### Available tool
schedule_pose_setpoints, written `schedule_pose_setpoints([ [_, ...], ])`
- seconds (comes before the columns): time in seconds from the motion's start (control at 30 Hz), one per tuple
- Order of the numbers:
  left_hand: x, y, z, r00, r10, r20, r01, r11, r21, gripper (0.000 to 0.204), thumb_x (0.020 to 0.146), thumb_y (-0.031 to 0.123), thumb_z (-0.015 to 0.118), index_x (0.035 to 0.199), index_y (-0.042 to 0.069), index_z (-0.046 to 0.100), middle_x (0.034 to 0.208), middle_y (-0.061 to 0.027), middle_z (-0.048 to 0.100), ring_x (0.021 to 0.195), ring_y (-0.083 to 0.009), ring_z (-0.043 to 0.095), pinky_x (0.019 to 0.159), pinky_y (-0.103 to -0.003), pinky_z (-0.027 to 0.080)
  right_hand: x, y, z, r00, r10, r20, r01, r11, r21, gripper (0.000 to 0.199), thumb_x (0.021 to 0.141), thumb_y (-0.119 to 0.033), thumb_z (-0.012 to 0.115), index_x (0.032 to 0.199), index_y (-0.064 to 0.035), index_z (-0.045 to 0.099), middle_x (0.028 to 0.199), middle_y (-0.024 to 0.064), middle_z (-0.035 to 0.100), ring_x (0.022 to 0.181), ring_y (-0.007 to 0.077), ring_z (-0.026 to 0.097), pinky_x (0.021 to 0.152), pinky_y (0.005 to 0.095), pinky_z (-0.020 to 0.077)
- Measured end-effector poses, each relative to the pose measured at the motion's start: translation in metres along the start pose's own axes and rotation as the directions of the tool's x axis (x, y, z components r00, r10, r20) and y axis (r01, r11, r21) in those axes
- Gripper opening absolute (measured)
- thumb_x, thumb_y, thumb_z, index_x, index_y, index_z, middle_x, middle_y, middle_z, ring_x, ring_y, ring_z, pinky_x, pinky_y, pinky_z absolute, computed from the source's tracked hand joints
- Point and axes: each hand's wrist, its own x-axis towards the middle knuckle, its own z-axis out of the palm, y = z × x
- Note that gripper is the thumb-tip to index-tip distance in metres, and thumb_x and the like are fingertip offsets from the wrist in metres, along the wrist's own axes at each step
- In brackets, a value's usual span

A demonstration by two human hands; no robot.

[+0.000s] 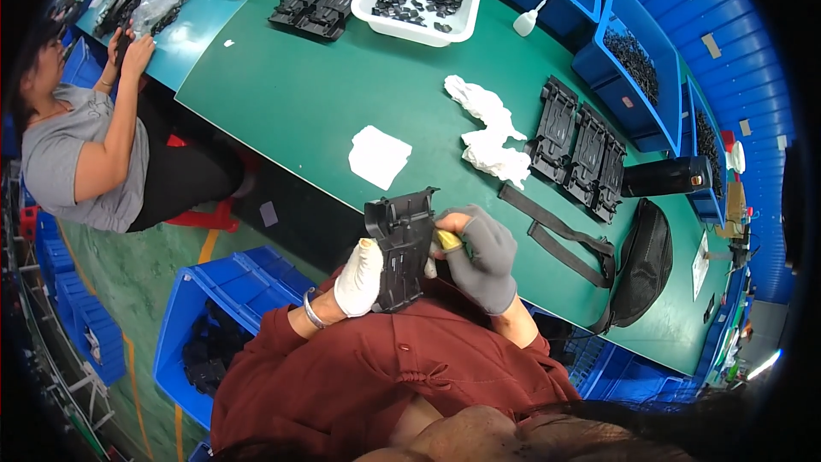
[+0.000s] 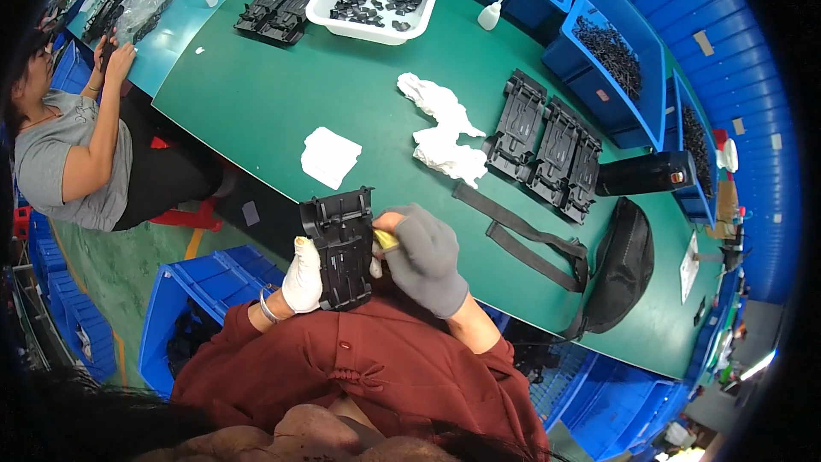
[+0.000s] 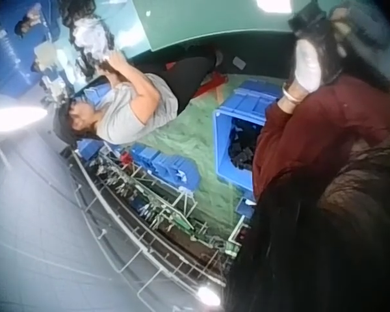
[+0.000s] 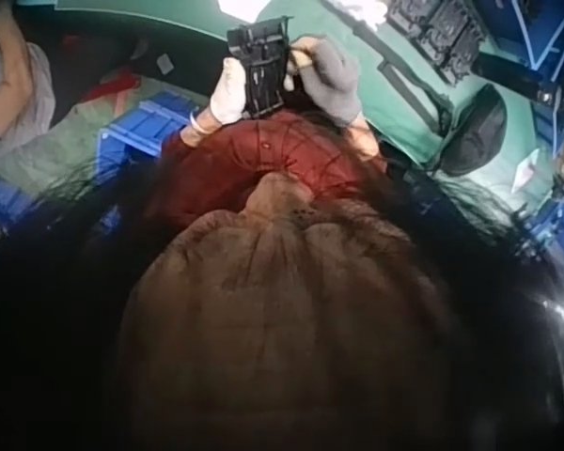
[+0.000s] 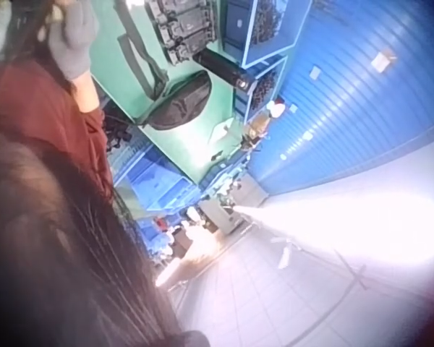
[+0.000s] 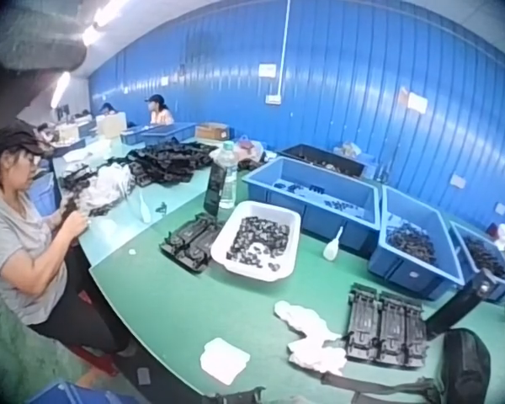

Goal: Inspecting and cleaning black plastic toy components using a small yellow tool and a white cloth at a factory workbench.

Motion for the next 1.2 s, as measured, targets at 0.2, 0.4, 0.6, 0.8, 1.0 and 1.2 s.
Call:
schedule_pose_setpoints([
  [0.2,0.011,0.0,-0.002,0.995,-0.066,-0.072,0.043,0.958,-0.283,0.126,0.085,0.101,0.045,0.163,0.003,0.045,0.137,-0.018,0.07,0.111,-0.0292,0.075,0.094,-0.044,0.063,0.002,-0.005,0.009,0.825,0.565,-0.007,-0.476,0.702,0.53,0.013,0.106,-0.004,0.068,0.113,0.0048,0.075,0.104,0.0069,0.077,0.089,0.0122,0.071,0.078,0.0295,0.0584],
  [0.4,0.01,-0.002,-0.001,0.992,-0.014,-0.122,-0.017,0.969,-0.248,0.125,0.085,0.101,0.047,0.16,0.001,0.046,0.134,-0.0184,0.07,0.107,-0.0309,0.076,0.091,-0.045,0.064,0.013,0.003,0.003,0.698,0.697,0.164,-0.566,0.397,0.722,0.023,0.107,-0.011,0.068,0.118,0.0085,0.072,0.104,0.0148,0.078,0.084,0.0163,0.074,0.079,0.0307,0.0617],
  [0.6,0.012,-0.004,-0.005,0.995,-0.033,-0.096,-0.001,0.943,-0.332,0.124,0.086,0.101,0.047,0.159,0.001,0.046,0.135,-0.02,0.069,0.107,-0.0341,0.076,0.091,-0.047,0.064,0.018,0.004,0.003,0.682,0.707,0.188,-0.583,0.37,0.724,0.024,0.107,-0.011,0.067,0.119,0.0096,0.072,0.104,0.0154,0.078,0.081,0.0164,0.074,0.078,0.0307,0.062],
  [0.8,0.014,-0.007,-0.009,0.996,-0.041,-0.073,0.006,0.903,-0.429,0.122,0.087,0.1,0.048,0.158,0.001,0.046,0.136,-0.0211,0.068,0.108,-0.0363,0.075,0.094,-0.05,0.064,0.022,0.007,0.004,0.668,0.713,0.215,-0.6,0.345,0.721,0.025,0.108,-0.012,0.068,0.12,0.0092,0.071,0.102,0.0142,0.078,0.081,0.0164,0.074,0.077,0.0306,0.0619],
  [1.0,0.014,-0.009,-0.013,0.999,-0.027,-0.037,0.004,0.853,-0.522,0.12,0.089,0.098,0.049,0.16,0.001,0.045,0.137,-0.0221,0.067,0.11,-0.0375,0.074,0.097,-0.053,0.063,0.024,0.009,0.003,0.645,0.729,0.23,-0.638,0.347,0.688,0.02,0.11,-0.013,0.068,0.117,0.0059,0.07,0.101,0.011,0.075,0.081,0.0144,0.07,0.073,0.0303,0.0601],
  [1.2,0.014,-0.008,-0.016,0.999,-0.017,-0.037,-0.006,0.837,-0.548,0.119,0.09,0.096,0.049,0.161,0.001,0.044,0.138,-0.023,0.067,0.112,-0.0388,0.074,0.099,-0.055,0.062,0.029,0.005,0.007,0.633,0.742,0.221,-0.659,0.367,0.656,0.019,0.108,-0.014,0.07,0.112,0.0042,0.07,0.093,0.0072,0.072,0.075,0.0126,0.065,0.07,0.0283,0.0557],
])
